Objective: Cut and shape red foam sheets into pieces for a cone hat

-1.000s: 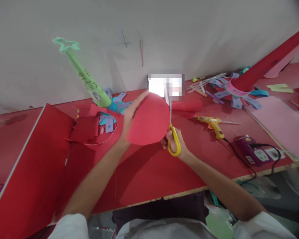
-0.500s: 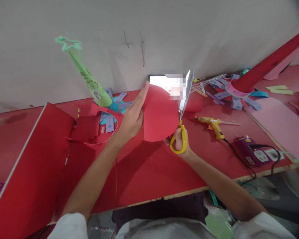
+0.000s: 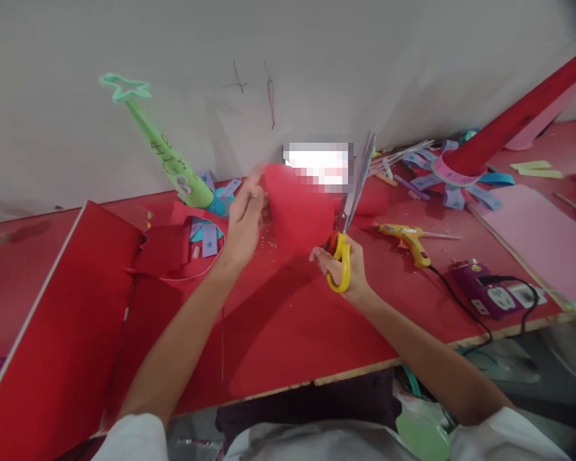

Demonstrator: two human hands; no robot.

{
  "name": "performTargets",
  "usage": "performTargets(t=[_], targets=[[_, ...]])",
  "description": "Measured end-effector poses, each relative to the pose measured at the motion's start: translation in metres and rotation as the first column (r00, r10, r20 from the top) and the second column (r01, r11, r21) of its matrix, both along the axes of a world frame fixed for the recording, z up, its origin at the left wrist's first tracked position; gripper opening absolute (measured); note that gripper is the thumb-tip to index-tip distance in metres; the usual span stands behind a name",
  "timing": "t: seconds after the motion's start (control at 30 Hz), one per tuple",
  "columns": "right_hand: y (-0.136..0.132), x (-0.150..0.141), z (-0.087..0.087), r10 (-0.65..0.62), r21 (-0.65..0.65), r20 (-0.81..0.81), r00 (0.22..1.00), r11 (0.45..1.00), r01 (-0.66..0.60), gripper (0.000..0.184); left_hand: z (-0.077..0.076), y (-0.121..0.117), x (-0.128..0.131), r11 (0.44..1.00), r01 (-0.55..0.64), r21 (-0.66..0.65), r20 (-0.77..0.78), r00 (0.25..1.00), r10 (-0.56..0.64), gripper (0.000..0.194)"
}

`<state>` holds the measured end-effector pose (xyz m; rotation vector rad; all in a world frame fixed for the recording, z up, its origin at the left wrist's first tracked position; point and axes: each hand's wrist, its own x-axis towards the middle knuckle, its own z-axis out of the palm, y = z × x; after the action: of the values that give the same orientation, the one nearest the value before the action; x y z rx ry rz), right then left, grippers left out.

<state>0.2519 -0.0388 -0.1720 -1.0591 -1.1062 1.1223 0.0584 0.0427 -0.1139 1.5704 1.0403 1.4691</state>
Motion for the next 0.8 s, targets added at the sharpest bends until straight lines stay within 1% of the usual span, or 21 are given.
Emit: performTargets(t=[0.03,0.1,0.17,0.23,0.27,0.3,0.37,0.43,0.5,0.6,0.63,0.7,0.77,0.8], targets=[[0.000,0.000,0.001,-0.012,-0.001,0.001,1.000,1.000,0.012,0.038,0.000,0.000,-0.001,0.998,0.037,-0.048,0.016,0.999,-0.036,0.057],[0.000,0.000,0.003,-0.016,-0.005,-0.001,1.000,1.000,0.016,0.038,0.004,-0.001,-0.003,0.983,0.153,-0.103,-0.006,0.988,-0.154,0.060],[-0.001,-0.001,0.005,-0.012,-0.014,-0.007,1.000,1.000,0.012,0.040,0.009,-0.004,-0.005,0.961,0.244,-0.131,-0.077,0.964,-0.256,0.053],[-0.002,-0.001,0.007,-0.026,-0.014,-0.006,1.000,1.000,0.026,0.045,0.013,-0.008,-0.004,0.945,0.292,-0.149,-0.138,0.940,-0.312,0.045],[-0.003,-0.001,0.007,-0.042,-0.007,-0.011,0.999,0.999,0.042,0.048,0.012,-0.009,-0.002,0.946,0.285,-0.155,-0.141,0.941,-0.307,0.043],[-0.003,-0.001,0.007,-0.061,0.003,-0.019,0.998,0.998,0.061,0.051,0.011,-0.010,0.001,0.954,0.254,-0.156,-0.116,0.955,-0.274,0.044],[-0.002,-0.001,0.007,-0.086,0.024,-0.034,0.996,0.996,0.087,0.054,0.005,-0.013,0.009,0.974,0.145,-0.173,-0.004,0.989,-0.148,0.048],[-0.002,0.000,0.007,-0.082,0.042,-0.028,0.996,0.996,0.083,0.055,-0.003,-0.017,0.019,0.972,0.090,-0.217,0.053,0.995,-0.080,0.052],[-0.002,0.000,0.006,-0.070,0.046,0.004,0.998,0.996,0.070,0.053,-0.010,-0.022,0.028,0.963,0.089,-0.254,0.049,0.996,-0.079,0.053],[-0.003,-0.001,0.005,-0.083,0.035,0.041,0.996,0.996,0.082,0.049,-0.015,-0.029,0.035,0.953,0.127,-0.274,0.019,0.992,-0.127,0.053],[-0.003,-0.001,0.004,-0.094,0.034,0.039,0.995,0.995,0.092,0.048,-0.015,-0.030,0.036,0.953,0.127,-0.275,0.009,0.991,-0.130,0.053],[-0.002,-0.001,0.001,-0.105,0.039,0.009,0.994,0.994,0.105,0.045,-0.012,-0.028,0.032,0.959,0.094,-0.267,-0.011,0.995,-0.100,0.053],[-0.002,0.000,-0.002,-0.105,0.038,-0.033,0.994,0.994,0.106,0.042,-0.008,-0.021,0.023,0.968,0.057,-0.242,-0.025,0.998,-0.065,0.053],[-0.002,0.001,-0.004,-0.104,0.036,-0.050,0.993,0.994,0.106,0.041,-0.005,-0.016,0.017,0.972,0.063,-0.228,-0.033,0.997,-0.072,0.054]])
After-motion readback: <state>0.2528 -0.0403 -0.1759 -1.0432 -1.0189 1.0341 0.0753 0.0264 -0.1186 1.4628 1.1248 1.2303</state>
